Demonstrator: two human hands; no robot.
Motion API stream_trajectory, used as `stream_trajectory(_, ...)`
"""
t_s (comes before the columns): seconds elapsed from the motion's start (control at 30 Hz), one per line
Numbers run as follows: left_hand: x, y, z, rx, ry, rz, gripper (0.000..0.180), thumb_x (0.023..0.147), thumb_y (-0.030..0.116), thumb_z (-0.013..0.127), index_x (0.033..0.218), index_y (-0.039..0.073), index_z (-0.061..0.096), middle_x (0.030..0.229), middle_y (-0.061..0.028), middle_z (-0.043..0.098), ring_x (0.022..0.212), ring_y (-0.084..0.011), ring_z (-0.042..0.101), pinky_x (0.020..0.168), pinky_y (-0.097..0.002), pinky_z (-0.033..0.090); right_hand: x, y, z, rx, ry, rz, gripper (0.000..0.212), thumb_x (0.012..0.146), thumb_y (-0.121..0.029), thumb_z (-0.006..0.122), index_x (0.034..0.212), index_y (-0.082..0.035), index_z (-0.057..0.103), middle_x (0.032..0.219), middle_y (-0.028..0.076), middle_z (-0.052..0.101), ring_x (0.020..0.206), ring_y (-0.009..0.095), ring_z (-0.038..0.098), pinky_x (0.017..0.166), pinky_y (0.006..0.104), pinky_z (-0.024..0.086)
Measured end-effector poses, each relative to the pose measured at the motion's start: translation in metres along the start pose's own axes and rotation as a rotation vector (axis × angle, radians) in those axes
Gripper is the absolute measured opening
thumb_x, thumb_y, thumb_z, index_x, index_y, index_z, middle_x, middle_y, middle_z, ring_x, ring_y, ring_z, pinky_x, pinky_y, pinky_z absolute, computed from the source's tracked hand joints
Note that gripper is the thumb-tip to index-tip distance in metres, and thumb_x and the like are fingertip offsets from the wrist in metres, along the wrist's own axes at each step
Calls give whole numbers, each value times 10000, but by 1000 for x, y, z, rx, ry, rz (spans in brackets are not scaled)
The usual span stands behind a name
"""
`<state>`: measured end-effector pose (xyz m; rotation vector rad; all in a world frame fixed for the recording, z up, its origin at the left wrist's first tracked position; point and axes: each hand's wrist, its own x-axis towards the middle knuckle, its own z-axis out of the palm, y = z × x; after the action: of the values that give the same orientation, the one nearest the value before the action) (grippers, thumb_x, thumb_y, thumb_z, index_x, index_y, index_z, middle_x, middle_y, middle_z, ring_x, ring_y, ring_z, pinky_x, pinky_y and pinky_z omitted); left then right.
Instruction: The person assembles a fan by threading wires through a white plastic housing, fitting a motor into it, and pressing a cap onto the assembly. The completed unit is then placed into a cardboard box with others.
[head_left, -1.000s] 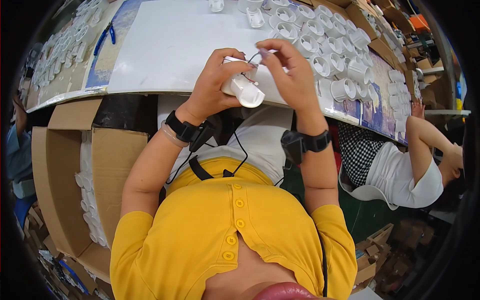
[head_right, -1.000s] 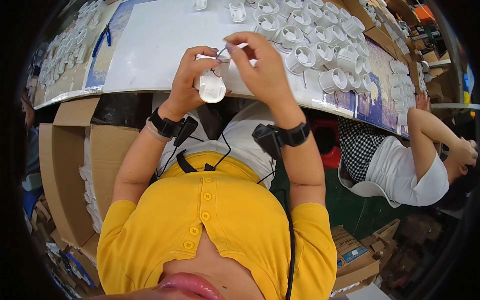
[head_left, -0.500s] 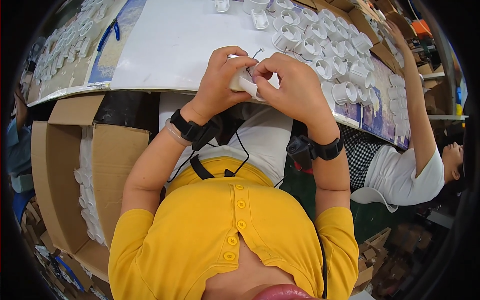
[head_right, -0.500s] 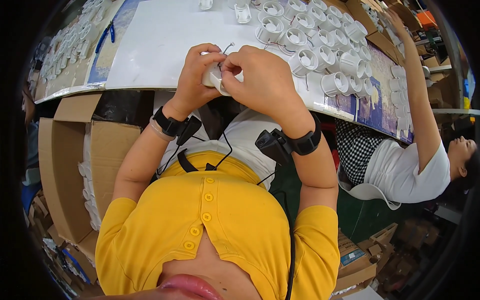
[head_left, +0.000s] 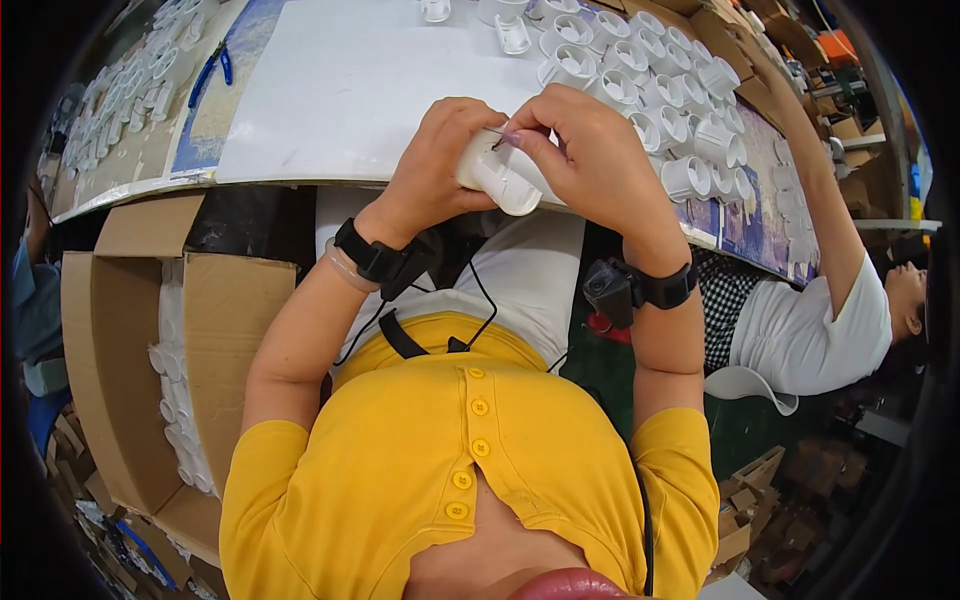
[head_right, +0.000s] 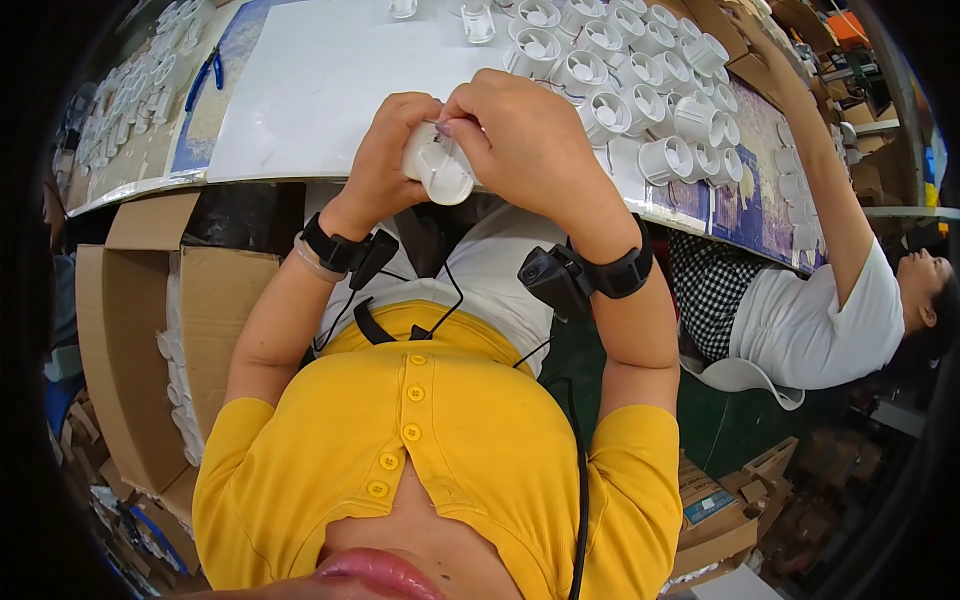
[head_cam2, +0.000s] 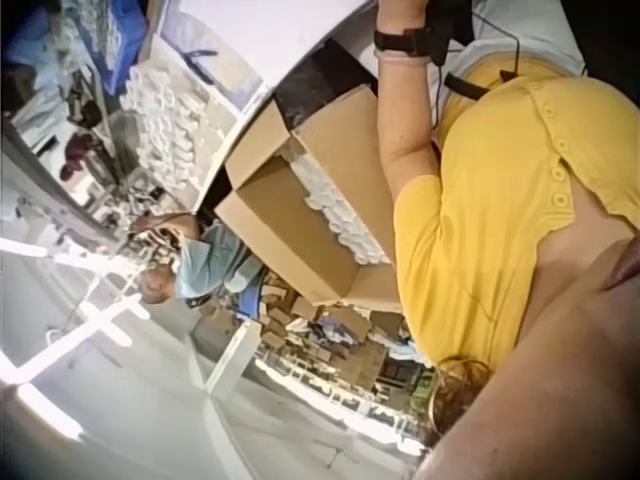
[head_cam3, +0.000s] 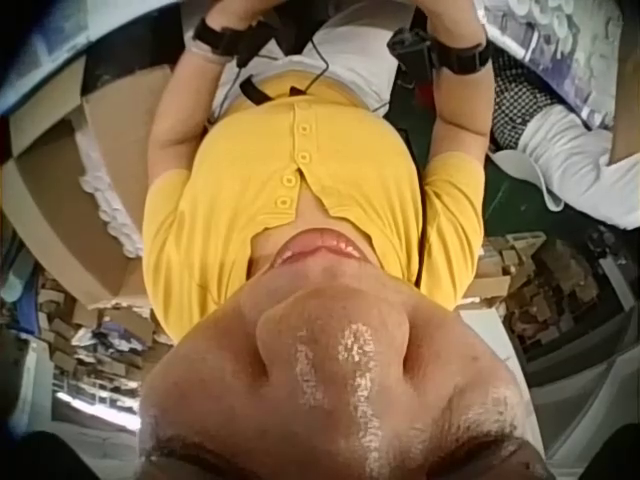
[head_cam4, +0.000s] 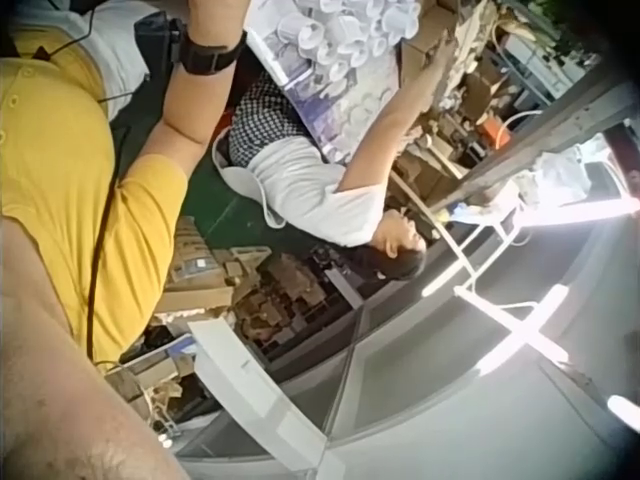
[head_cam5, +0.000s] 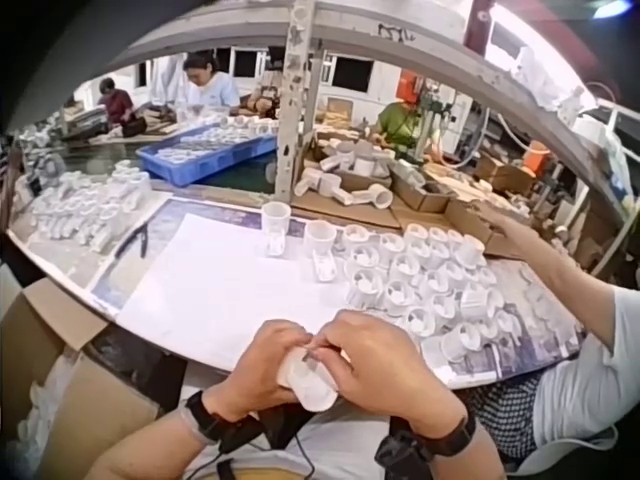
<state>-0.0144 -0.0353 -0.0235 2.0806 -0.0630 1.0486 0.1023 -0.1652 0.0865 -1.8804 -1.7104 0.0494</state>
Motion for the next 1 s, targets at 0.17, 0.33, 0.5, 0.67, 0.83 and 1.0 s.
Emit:
stream_trajectory(0.17,-1,-4,-4,29,-55,19,658,602,117,833,1154,98,476,1218,-122,472,1097,-279,495,920,-369,433,0,5,3,39,49,-57,118,828,-99,642,927,-36,653,781,49,595,672,170,550,626,275,450)
stream_trajectory(0.33,8,6,-7,6,61,38,651,609,136,832,1150,99,471,1302,-159,418,1173,-301,456,966,-387,408,-14,32,24,418,226,91,172,877,-119,599,1026,-39,628,907,24,620,789,125,563,717,260,461)
stream_trajectory(0.5,13,18,-3,-68,55,30,661,628,170,822,1174,108,455,1297,-146,450,1227,-347,404,985,-398,391,-22,33,60,909,223,279,289,957,-188,437,1127,-6,583,1064,43,602,940,119,548,833,247,438)
stream_trajectory(0.67,10,20,2,-149,26,-164,910,651,196,811,1358,88,248,1351,-208,393,1231,-351,430,964,-405,414,-14,20,71,1136,222,342,389,977,-244,345,1144,21,576,1091,81,599,1011,139,546,878,256,425)
stream_trajectory(0.83,9,24,5,-187,-137,-510,1070,688,195,788,1431,42,34,1183,-221,550,1041,-337,594,880,-371,472,-4,34,65,814,240,191,392,968,-265,365,1087,25,600,1034,92,615,970,148,572,835,259,451)
stream_trajectory(1.0,12,19,20,-11,-94,-360,1055,686,273,782,1390,-32,59,894,-240,631,807,-395,647,713,-392,519,5,42,57,1186,88,403,263,928,-208,496,985,10,630,895,62,639,789,127,609,719,240,478)
